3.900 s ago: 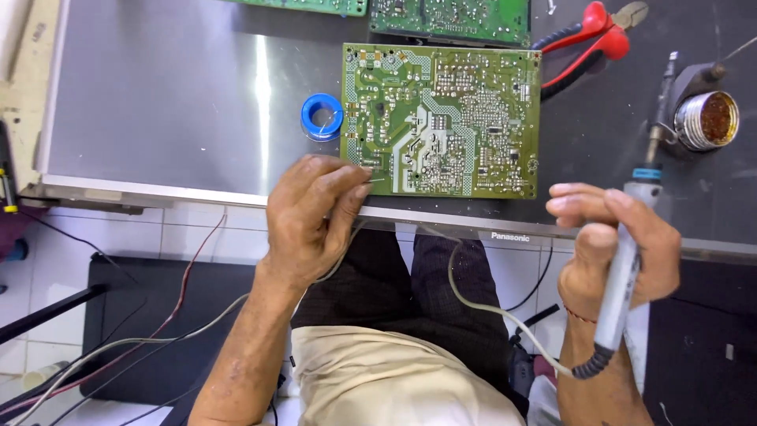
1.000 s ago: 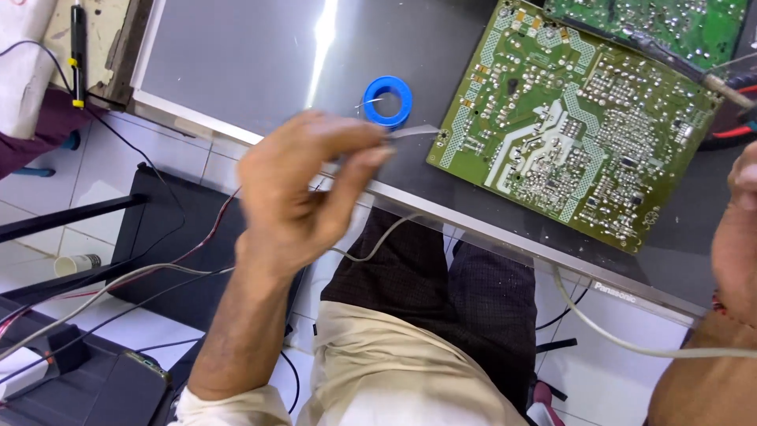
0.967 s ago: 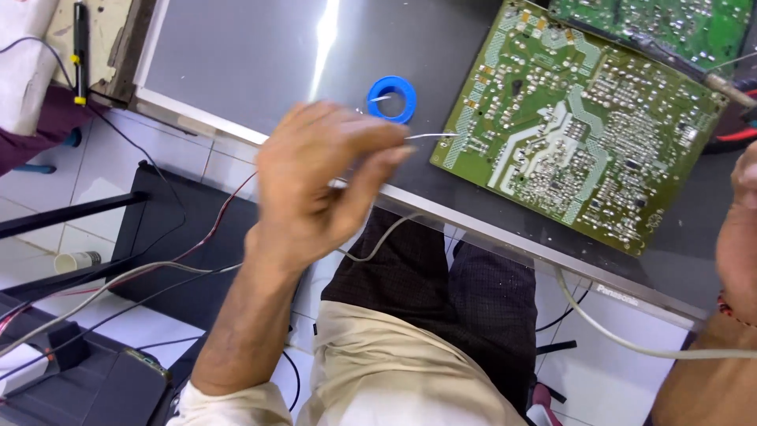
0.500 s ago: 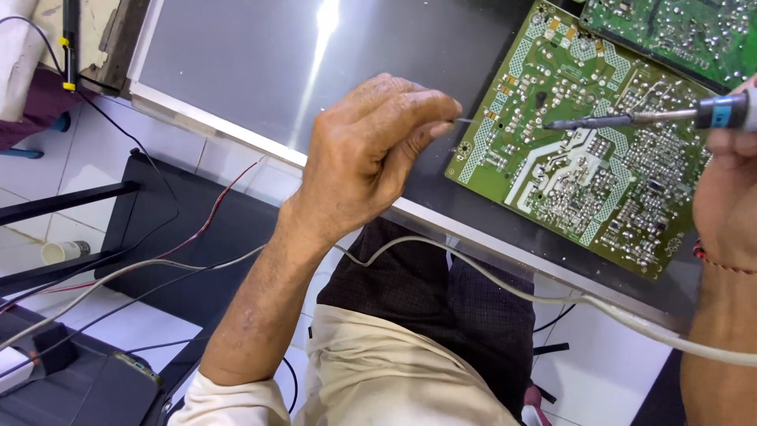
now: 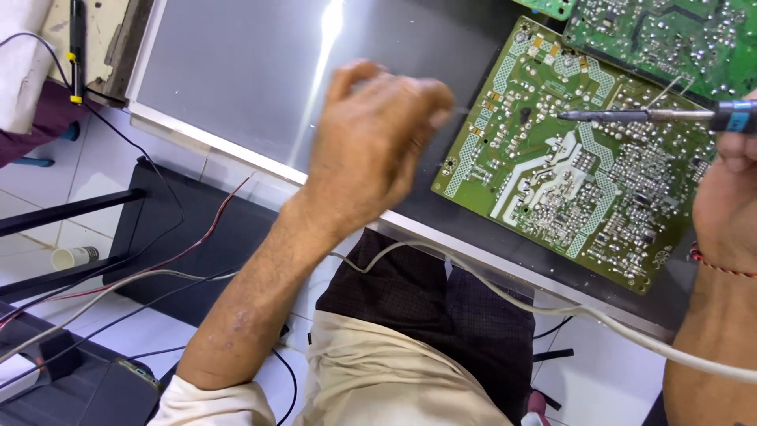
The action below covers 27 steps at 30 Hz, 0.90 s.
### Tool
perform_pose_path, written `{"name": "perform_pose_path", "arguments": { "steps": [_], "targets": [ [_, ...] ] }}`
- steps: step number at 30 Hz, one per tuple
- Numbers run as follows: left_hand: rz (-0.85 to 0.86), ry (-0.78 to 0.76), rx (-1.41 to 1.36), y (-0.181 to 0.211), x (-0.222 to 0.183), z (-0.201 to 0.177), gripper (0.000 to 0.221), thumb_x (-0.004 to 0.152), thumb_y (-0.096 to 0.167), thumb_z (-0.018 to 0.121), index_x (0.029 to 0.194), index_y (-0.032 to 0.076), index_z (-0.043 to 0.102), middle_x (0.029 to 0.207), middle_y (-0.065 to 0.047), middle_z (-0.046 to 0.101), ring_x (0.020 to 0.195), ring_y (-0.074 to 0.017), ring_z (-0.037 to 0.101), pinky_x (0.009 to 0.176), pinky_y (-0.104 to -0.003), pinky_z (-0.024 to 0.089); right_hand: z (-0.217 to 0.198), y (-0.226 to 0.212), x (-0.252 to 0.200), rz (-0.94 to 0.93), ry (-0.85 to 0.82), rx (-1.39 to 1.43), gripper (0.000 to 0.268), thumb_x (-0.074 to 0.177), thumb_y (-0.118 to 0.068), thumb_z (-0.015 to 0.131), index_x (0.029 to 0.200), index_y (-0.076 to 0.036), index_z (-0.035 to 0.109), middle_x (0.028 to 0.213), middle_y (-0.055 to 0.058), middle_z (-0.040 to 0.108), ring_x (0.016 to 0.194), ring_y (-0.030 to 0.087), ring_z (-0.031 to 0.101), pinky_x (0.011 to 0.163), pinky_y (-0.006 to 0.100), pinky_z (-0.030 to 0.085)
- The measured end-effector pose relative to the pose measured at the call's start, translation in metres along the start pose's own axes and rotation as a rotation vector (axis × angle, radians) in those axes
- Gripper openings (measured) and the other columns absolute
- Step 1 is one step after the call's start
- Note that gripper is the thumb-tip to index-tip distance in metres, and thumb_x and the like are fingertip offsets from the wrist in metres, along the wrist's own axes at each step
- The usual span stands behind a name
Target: A person uses a soldering iron and solder wire to repair or assemble components on a printed circuit board.
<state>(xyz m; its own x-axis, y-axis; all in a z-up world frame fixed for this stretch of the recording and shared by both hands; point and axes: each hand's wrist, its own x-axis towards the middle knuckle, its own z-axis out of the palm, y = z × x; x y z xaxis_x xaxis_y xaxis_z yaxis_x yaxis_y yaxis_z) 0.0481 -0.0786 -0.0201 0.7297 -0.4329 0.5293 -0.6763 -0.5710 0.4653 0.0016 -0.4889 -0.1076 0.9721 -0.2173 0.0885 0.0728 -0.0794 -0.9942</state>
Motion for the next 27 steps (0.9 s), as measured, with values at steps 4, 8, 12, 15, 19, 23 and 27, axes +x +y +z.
{"name": "perform_pose_path", "arguments": {
  "steps": [4,8,12,15,19,23,27],
  "targets": [
    [-0.112,0.060,0.059,0.000,0.010,-0.025,0.023,0.107,0.023,0.040,0.101,0.008,0.057,0.089,-0.007,0.068,0.076,-0.0217,0.061,0.085,-0.044,0.040,0.010,-0.008,0.001,-0.056,-0.028,-0.019,0.018,0.125,-0.018,0.044,0.117,-0.031,0.053,0.128,-0.009,0.046,0.094,0.000,0.036,0.083,0.008,0.034],
    [0.007,0.057,-0.078,0.009,0.027,-0.034,0.014,0.107,0.014,0.048,0.101,0.005,0.056,0.095,-0.007,0.062,0.085,-0.0241,0.058,0.079,-0.039,0.037,0.027,-0.023,0.001,-0.078,-0.072,-0.032,0.036,0.115,-0.052,0.047,0.137,-0.024,0.052,0.128,-0.006,0.047,0.093,-0.002,0.044,0.077,0.009,0.039],
    [0.150,0.158,-0.040,0.003,0.022,0.004,0.017,0.106,0.019,0.046,0.099,0.009,0.058,0.087,-0.006,0.064,0.074,-0.0173,0.060,0.074,-0.036,0.045,0.024,-0.020,0.002,-0.213,-0.212,-0.113,0.041,0.119,-0.051,0.039,0.133,-0.014,0.050,0.114,0.000,0.038,0.087,0.007,0.034,0.072,0.016,0.033],
    [0.147,0.082,0.001,0.020,0.025,-0.014,0.009,0.106,0.009,0.050,0.101,0.008,0.058,0.090,-0.004,0.059,0.075,-0.0217,0.055,0.074,-0.035,0.034,0.018,-0.018,-0.001,-0.246,-0.222,-0.138,0.042,0.121,-0.050,0.037,0.135,-0.013,0.049,0.116,0.002,0.041,0.091,0.011,0.039,0.085,0.023,0.040],
    [0.163,0.042,-0.058,0.010,0.023,-0.015,0.016,0.107,0.015,0.046,0.100,0.006,0.058,0.091,-0.005,0.060,0.074,-0.0206,0.056,0.072,-0.036,0.035,0.016,-0.014,-0.004,-0.269,-0.216,-0.189,0.053,0.118,-0.057,0.034,0.136,-0.009,0.047,0.110,0.008,0.038,0.091,0.017,0.038,0.087,0.028,0.038],
    [0.174,-0.027,-0.111,0.008,0.022,-0.017,0.017,0.106,0.015,0.049,0.098,0.005,0.061,0.093,-0.006,0.058,0.074,-0.0212,0.055,0.075,-0.036,0.037,0.012,-0.014,-0.013,-0.253,-0.178,-0.198,0.032,0.123,-0.038,0.042,0.133,-0.008,0.048,0.108,0.006,0.042,0.094,0.019,0.044,0.092,0.033,0.046],
    [0.155,-0.062,-0.103,0.007,0.022,-0.017,0.018,0.106,0.016,0.050,0.098,0.005,0.061,0.093,-0.006,0.058,0.071,-0.0221,0.054,0.072,-0.036,0.037,0.013,-0.016,-0.012,-0.217,-0.128,-0.204,0.038,0.118,-0.047,0.048,0.130,-0.011,0.048,0.109,0.008,0.039,0.091,0.020,0.039,0.082,0.031,0.040]
  ]
}}
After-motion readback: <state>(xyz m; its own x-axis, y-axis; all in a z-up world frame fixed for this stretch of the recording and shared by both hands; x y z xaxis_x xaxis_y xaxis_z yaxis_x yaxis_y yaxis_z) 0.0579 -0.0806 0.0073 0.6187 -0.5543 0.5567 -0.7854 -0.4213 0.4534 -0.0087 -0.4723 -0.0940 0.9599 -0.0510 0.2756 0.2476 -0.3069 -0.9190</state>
